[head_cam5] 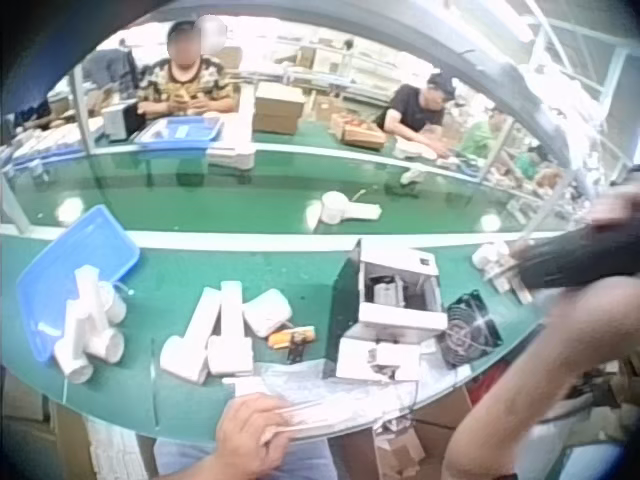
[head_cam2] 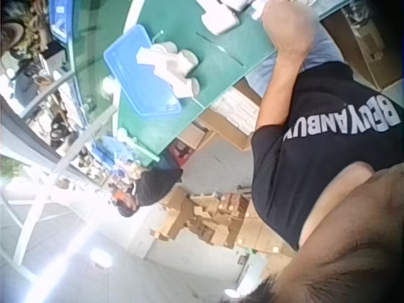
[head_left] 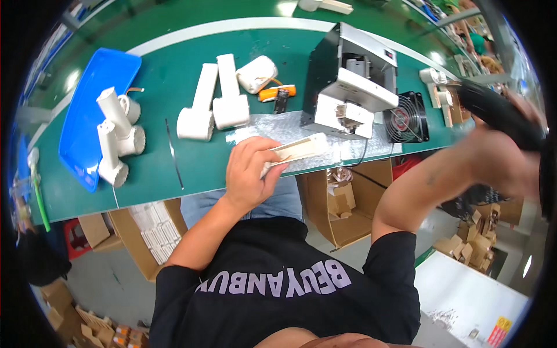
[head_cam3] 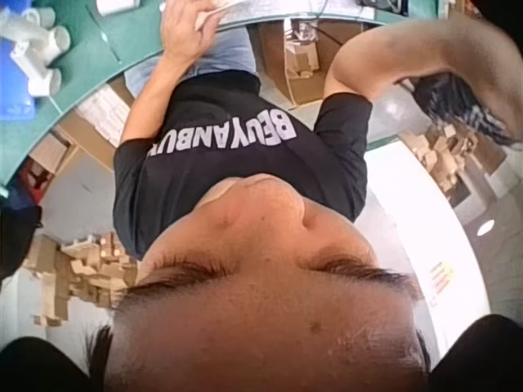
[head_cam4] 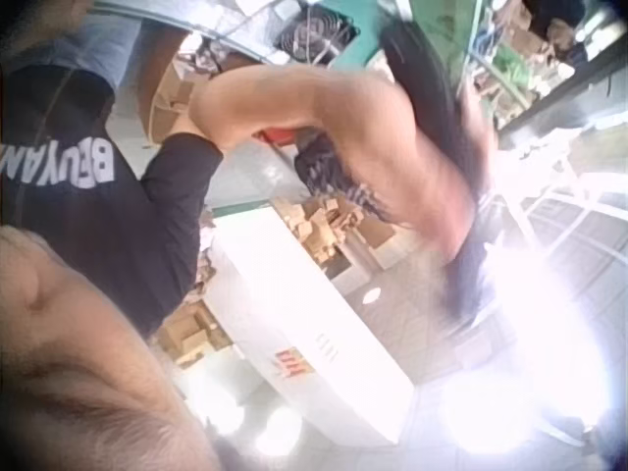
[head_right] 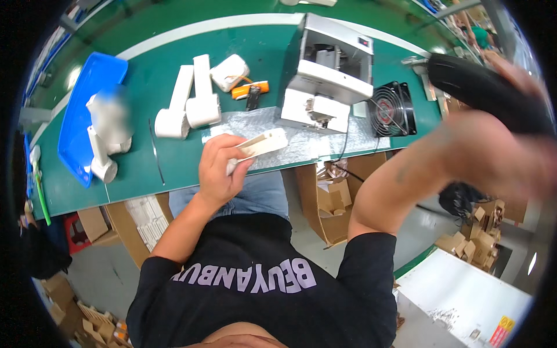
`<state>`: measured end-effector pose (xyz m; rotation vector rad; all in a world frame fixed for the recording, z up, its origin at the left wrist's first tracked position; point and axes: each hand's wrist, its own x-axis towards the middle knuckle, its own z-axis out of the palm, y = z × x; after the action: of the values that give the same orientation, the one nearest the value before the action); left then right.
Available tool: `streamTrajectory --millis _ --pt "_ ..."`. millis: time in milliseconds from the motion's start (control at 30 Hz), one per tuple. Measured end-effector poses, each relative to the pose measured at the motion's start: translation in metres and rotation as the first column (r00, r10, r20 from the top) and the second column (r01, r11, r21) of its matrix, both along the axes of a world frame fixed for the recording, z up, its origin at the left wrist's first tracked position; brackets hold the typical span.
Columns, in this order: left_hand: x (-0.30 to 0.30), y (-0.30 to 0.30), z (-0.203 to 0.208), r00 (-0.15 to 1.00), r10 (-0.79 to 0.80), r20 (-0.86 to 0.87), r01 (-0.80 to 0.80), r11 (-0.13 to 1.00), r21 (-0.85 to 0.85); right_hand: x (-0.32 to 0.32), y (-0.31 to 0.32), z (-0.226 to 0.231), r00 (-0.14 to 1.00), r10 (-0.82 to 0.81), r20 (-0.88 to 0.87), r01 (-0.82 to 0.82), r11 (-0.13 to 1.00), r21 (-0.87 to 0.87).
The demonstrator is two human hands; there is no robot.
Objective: Assembling small electronic components into plastic housings on a factory assembly line.
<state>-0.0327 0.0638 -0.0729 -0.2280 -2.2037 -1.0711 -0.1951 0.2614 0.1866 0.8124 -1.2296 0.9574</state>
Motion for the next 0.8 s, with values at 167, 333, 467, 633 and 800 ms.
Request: streamTrajectory --millis 167,333,467,633,800 --pt "0.002 -0.003 -0.005 0.999 -0.035 0.011 0.034 0.997 0.074 0.035 0.005 -0.017 0.814 0.511 0.275 -0.434 0.851 -0.297" --pt "0.004 -0.003 -0.009 0.993 -0.113 -0.018 0.115 0.984 0.134 0.016 -0.004 -0.021 0.749 0.187 0.636 -0.132 0.982 -0.132" --pt "0.005 -0.003 -0.011 0.995 -0.099 -0.015 0.100 0.984 0.150 -0.024 -0.033 -0.047 0.822 0.265 0.504 -0.314 0.949 0.012" --pt "0.005 -0.003 -0.008 0.999 -0.006 -0.048 0.014 0.987 0.163 -0.009 -0.029 -0.060 0.736 0.314 0.600 -0.335 0.939 -0.081" --pt "0.002 -0.002 -0.007 0.999 0.030 -0.038 -0.025 0.991 0.133 0.043 0.005 -0.050 -0.125 0.859 0.496 -0.738 0.254 -0.626"
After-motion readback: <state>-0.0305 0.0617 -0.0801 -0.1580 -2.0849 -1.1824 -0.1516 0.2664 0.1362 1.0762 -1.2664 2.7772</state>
